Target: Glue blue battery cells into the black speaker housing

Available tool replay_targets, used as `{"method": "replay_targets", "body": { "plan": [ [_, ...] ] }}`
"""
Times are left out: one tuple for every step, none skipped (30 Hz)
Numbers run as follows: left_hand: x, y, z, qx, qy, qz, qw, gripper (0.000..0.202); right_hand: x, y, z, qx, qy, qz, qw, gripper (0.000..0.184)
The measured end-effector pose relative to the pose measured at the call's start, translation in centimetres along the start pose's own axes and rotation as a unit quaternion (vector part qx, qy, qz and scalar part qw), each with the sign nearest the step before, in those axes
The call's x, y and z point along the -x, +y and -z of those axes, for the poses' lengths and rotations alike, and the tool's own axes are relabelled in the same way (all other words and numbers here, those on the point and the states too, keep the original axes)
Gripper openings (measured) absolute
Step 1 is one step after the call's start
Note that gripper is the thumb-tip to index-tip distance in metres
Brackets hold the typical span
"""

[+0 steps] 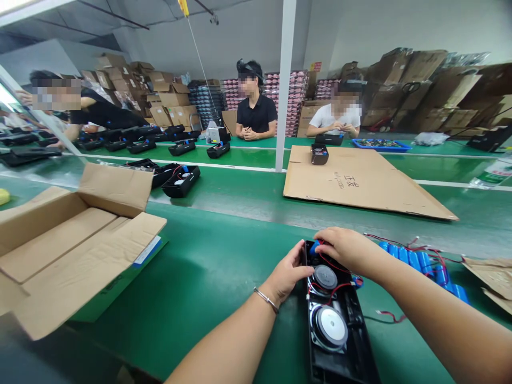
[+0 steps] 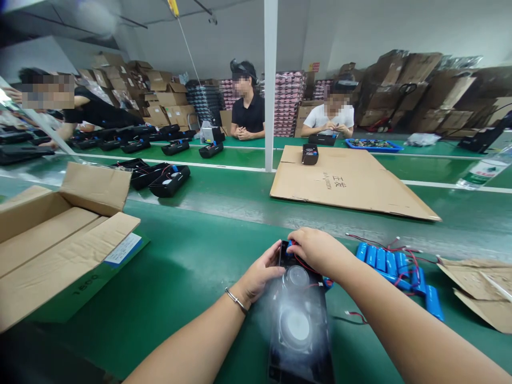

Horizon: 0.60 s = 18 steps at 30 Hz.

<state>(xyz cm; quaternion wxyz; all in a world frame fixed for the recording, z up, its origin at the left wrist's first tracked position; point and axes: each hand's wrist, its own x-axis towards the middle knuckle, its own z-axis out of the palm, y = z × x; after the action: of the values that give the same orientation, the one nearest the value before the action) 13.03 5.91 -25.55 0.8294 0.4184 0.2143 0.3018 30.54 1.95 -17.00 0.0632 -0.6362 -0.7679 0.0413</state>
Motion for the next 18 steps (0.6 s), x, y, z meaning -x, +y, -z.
{"method": "replay_targets", "body": {
  "plan": [
    [0.0, 0.0, 0.0, 0.004, 0.0, 0.0, 1.0, 0.085, 0.0, -0.1, 0.0, -0.002, -0.01, 0.006, 1.0, 0.02],
    [0.0, 0.0, 0.0, 0.007, 0.0, 0.0, 1.0, 0.085, 0.0, -0.2, 0.1, -0.004, -0.017, 0.01, 1.0, 0.022],
    [0.0, -0.1, 0.0, 0.01, -0.001, 0.0, 1.0, 0.084, 0.0, -0.3, 0.1, -0.006, -0.021, 0.012, 1.0, 0.024],
    [-0.1, -0.1, 0.1, 0.01, -0.003, -0.001, 1.0, 0.083, 0.0, -0.3, 0.1, -0.009, -0.024, 0.012, 1.0, 0.026],
    [-0.1, -0.1, 0.1, 0.01, -0.003, -0.003, 1.0, 0.083, 0.0, -0.4, 0.2, -0.011, -0.026, 0.011, 1.0, 0.027],
    [-0.1, -0.2, 0.1, 0.01, -0.002, -0.004, 1.0, 0.082, -0.1, -0.4, 0.2, -0.012, -0.027, 0.008, 1.0, 0.027],
    [-0.1, -0.2, 0.1, 0.01, -0.001, -0.005, 1.0, 0.082, -0.1, -0.4, 0.3, -0.012, -0.028, 0.005, 1.0, 0.026],
    [-0.1, -0.2, 0.1, 0.011, 0.001, -0.005, 1.0, 0.082, -0.2, -0.4, 0.4, -0.013, -0.03, 0.002, 0.999, 0.025],
    [-0.1, -0.1, 0.1, 0.013, 0.002, -0.005, 1.0, 0.081, -0.2, -0.4, 0.4, -0.013, -0.032, 0.0, 0.999, 0.024],
    [-0.1, -0.1, 0.1, 0.016, 0.004, -0.004, 1.0, 0.081, -0.2, -0.4, 0.5, -0.013, -0.033, -0.001, 0.999, 0.023],
    [-0.1, -0.1, 0.0, 0.018, 0.005, -0.003, 1.0, 0.081, -0.3, -0.4, 0.6, -0.014, -0.035, -0.003, 0.999, 0.022],
    [-0.1, 0.0, 0.0, 0.019, 0.007, -0.002, 1.0, 0.081, -0.3, -0.4, 0.6, -0.014, -0.036, -0.004, 0.999, 0.022],
    [-0.1, 0.0, -0.1, 0.02, 0.009, -0.002, 1.0, 0.081, -0.3, -0.4, 0.5, -0.015, -0.037, -0.005, 0.999, 0.022],
    [0.0, 0.1, -0.1, 0.02, 0.011, -0.002, 1.0, 0.081, -0.3, -0.3, 0.4, -0.016, -0.037, -0.005, 0.999, 0.021],
    [0.0, 0.1, -0.1, 0.02, 0.013, -0.001, 1.0, 0.081, -0.3, -0.3, 0.3, -0.016, -0.037, -0.003, 0.999, 0.021],
    [0.0, 0.1, -0.1, 0.019, 0.014, -0.001, 1.0, 0.081, -0.4, -0.3, 0.0, -0.016, -0.035, -0.001, 0.999, 0.02],
    [-0.1, 0.0, -0.1, 0.017, 0.014, 0.0, 1.0, 0.082, -0.5, -0.2, -0.2, -0.015, -0.032, 0.001, 0.999, 0.02],
    [-0.1, 0.0, -0.1, 0.014, 0.012, 0.0, 1.0, 0.083, -0.5, -0.2, -0.5, -0.014, -0.029, 0.003, 0.999, 0.019]
  ]
}}
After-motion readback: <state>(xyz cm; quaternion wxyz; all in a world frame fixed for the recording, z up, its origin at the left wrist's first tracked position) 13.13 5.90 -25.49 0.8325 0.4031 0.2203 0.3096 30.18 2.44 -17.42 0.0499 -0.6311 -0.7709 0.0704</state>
